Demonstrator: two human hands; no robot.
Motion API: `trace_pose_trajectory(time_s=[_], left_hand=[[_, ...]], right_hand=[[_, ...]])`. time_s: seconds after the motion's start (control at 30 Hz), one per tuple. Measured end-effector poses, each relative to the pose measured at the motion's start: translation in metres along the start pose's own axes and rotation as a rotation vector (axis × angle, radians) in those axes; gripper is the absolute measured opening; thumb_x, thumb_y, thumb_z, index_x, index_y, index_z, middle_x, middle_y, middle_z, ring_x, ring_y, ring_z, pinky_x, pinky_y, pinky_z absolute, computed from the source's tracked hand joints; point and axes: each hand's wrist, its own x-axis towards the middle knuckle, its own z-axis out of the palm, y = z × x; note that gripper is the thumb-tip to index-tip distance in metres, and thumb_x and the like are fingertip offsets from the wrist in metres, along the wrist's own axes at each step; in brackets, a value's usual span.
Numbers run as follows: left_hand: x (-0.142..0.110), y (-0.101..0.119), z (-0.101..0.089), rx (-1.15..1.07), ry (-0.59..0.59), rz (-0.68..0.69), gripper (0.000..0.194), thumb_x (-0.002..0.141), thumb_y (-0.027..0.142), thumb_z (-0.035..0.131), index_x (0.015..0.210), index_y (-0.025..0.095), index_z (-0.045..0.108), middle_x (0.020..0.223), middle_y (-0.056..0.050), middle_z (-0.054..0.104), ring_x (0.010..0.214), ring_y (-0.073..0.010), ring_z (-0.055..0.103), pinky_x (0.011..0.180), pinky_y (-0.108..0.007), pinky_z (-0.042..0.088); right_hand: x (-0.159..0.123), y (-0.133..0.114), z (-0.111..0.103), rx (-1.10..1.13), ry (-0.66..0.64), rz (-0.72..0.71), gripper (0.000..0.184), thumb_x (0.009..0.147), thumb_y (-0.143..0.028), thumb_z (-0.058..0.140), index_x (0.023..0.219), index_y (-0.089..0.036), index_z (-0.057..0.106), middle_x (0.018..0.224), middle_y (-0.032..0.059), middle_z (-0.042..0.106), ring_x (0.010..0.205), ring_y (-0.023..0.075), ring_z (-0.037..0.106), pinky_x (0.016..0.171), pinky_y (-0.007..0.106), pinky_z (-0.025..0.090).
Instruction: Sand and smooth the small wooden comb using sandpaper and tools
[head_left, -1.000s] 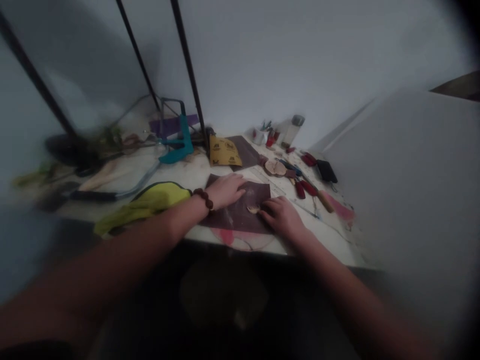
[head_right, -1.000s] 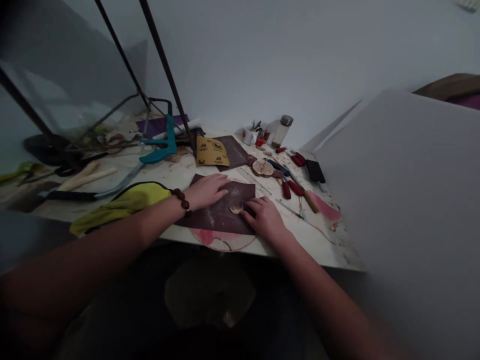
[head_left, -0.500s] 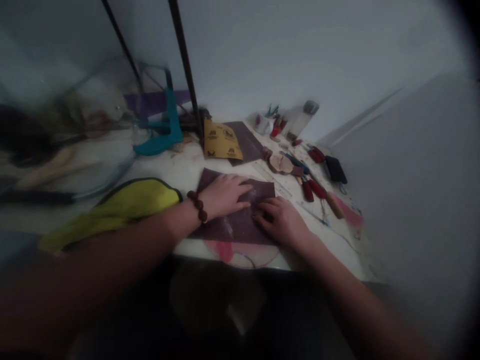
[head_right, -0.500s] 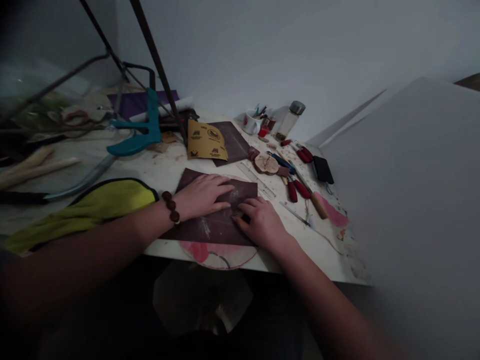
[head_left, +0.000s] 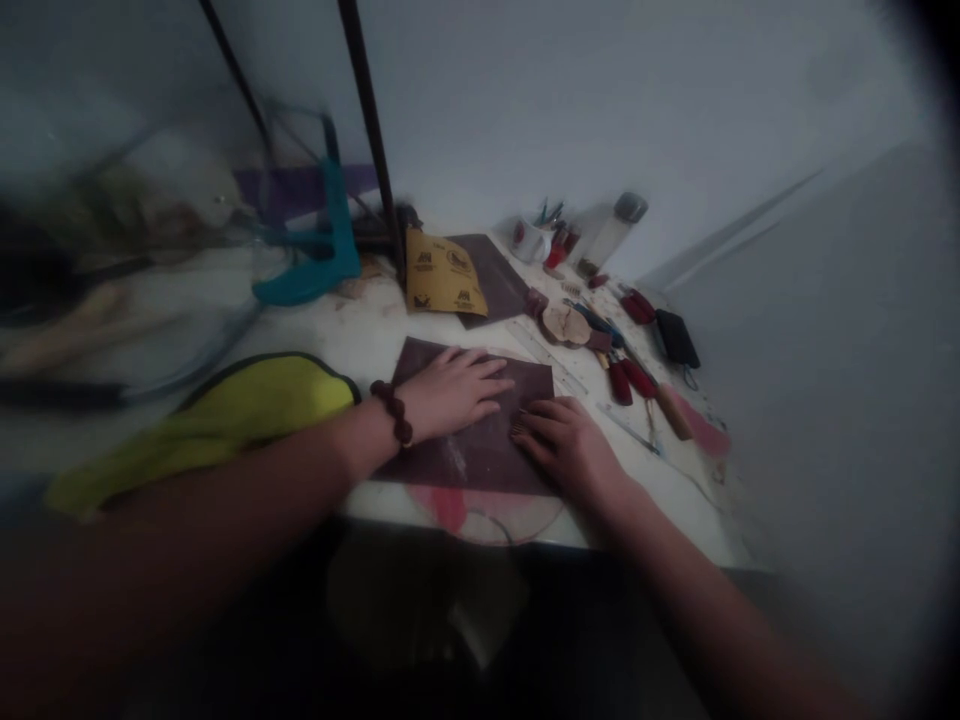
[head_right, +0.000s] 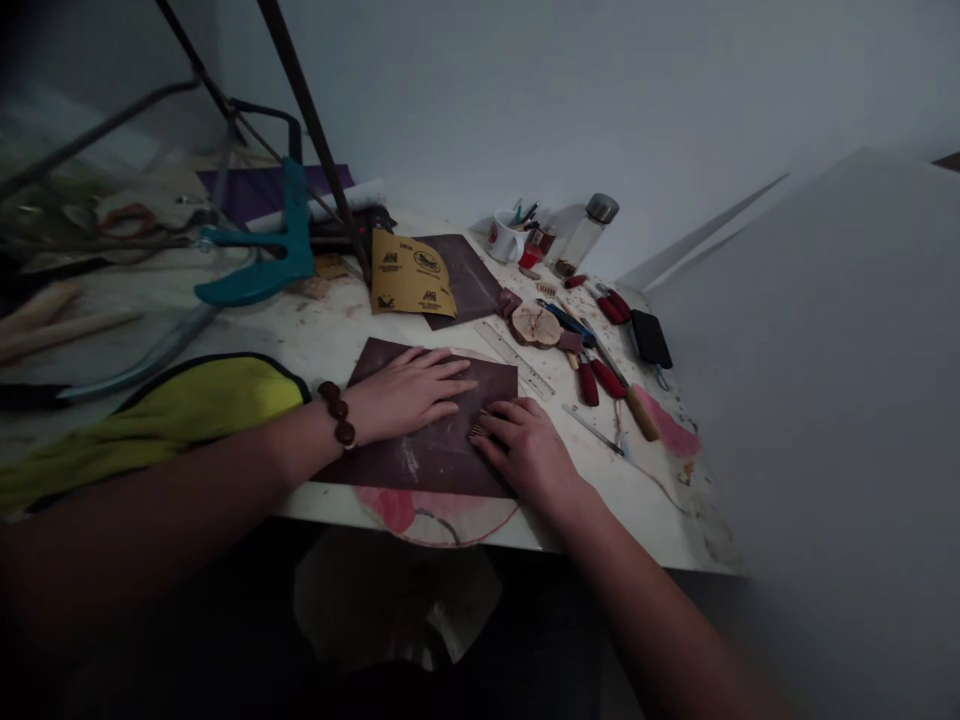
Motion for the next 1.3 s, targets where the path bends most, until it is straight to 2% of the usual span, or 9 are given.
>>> trace_pose_trajectory(time_s=[0.13,0.37,0.53,0.7,0.83,1.0,1.1,1.23,1.3], left_hand=[[0.0,0.0,-0.002,0.053,-0.015,0.019,0.048,0.115,0.05,0.054,0.161,0.039,0.064,0.179,-0.001,0.05,0.168,-0.0347,0.035,0.135,-0.056,0.022],[-0.001,-0.001,-0.002,0.108,-0.022,0.03,0.05,0.118,0.053,0.048,0.163,0.037,0.063,0.18,-0.002,0.049,0.168,-0.0345,0.036,0.134,-0.056,0.022],[0.0,-0.002,0.0,0.102,-0.027,0.038,0.05,0.117,0.053,0.051,0.165,0.038,0.061,0.183,-0.001,0.045,0.17,-0.033,0.033,0.135,-0.055,0.02],[0.0,-0.002,-0.001,0.1,-0.033,0.016,0.051,0.117,0.054,0.05,0.165,0.038,0.061,0.181,-0.001,0.047,0.169,-0.0337,0.035,0.135,-0.055,0.022],[0.0,-0.002,-0.001,0.115,-0.031,0.039,0.052,0.118,0.053,0.05,0.166,0.037,0.06,0.182,-0.002,0.046,0.169,-0.0335,0.034,0.136,-0.056,0.021],[0.0,-0.004,0.001,0.123,-0.015,0.047,0.052,0.118,0.054,0.049,0.165,0.037,0.061,0.181,-0.002,0.047,0.169,-0.0335,0.035,0.135,-0.055,0.022],[0.0,-0.005,0.002,0.125,-0.019,0.054,0.052,0.118,0.055,0.048,0.165,0.037,0.061,0.181,-0.002,0.046,0.169,-0.0334,0.034,0.135,-0.055,0.021],[-0.001,-0.005,0.003,0.112,-0.001,0.042,0.053,0.117,0.056,0.048,0.165,0.038,0.061,0.18,-0.002,0.048,0.169,-0.0331,0.035,0.135,-0.054,0.021],[0.0,-0.005,0.004,0.116,-0.003,0.048,0.052,0.117,0.055,0.049,0.165,0.038,0.061,0.18,-0.003,0.049,0.169,-0.0336,0.035,0.135,-0.055,0.021]], right_hand=[[-0.005,-0.004,-0.001,0.038,0.008,-0.081,0.023,0.111,-0.034,0.071,0.127,-0.024,0.084,0.129,0.0111,0.081,0.116,0.0305,0.069,0.105,0.051,0.059],[0.02,0.037,-0.008,-0.071,0.014,-0.063,0.02,0.113,-0.029,0.067,0.117,-0.022,0.085,0.126,0.0122,0.083,0.107,0.03,0.072,0.102,0.054,0.057],[0.01,0.026,-0.006,0.01,-0.102,-0.23,0.024,0.115,-0.031,0.063,0.129,-0.026,0.082,0.139,0.0105,0.079,0.123,0.0286,0.071,0.109,0.05,0.057],[0.014,0.03,-0.007,-0.036,-0.052,-0.136,0.025,0.116,-0.028,0.06,0.119,-0.024,0.085,0.128,0.0116,0.083,0.118,0.0278,0.074,0.11,0.052,0.055],[0.016,0.029,-0.007,0.008,-0.141,-0.272,0.023,0.115,-0.035,0.066,0.128,-0.027,0.083,0.139,0.0077,0.081,0.133,0.0289,0.069,0.113,0.05,0.053],[0.02,0.029,-0.006,-0.063,-0.108,-0.191,0.025,0.116,-0.027,0.06,0.113,-0.025,0.086,0.127,0.0104,0.084,0.118,0.0268,0.074,0.109,0.05,0.053],[0.019,0.028,-0.006,-0.02,-0.143,-0.276,0.021,0.114,-0.035,0.066,0.122,-0.028,0.084,0.137,0.0079,0.081,0.128,0.0282,0.07,0.109,0.049,0.052],[0.022,0.03,-0.012,-0.061,-0.112,-0.201,0.027,0.117,-0.026,0.058,0.11,-0.026,0.085,0.121,0.0082,0.085,0.112,0.0252,0.074,0.109,0.05,0.052],[0.02,0.026,-0.011,-0.056,-0.107,-0.203,0.024,0.116,-0.031,0.061,0.117,-0.026,0.084,0.126,0.009,0.084,0.117,0.0269,0.073,0.108,0.049,0.053]])
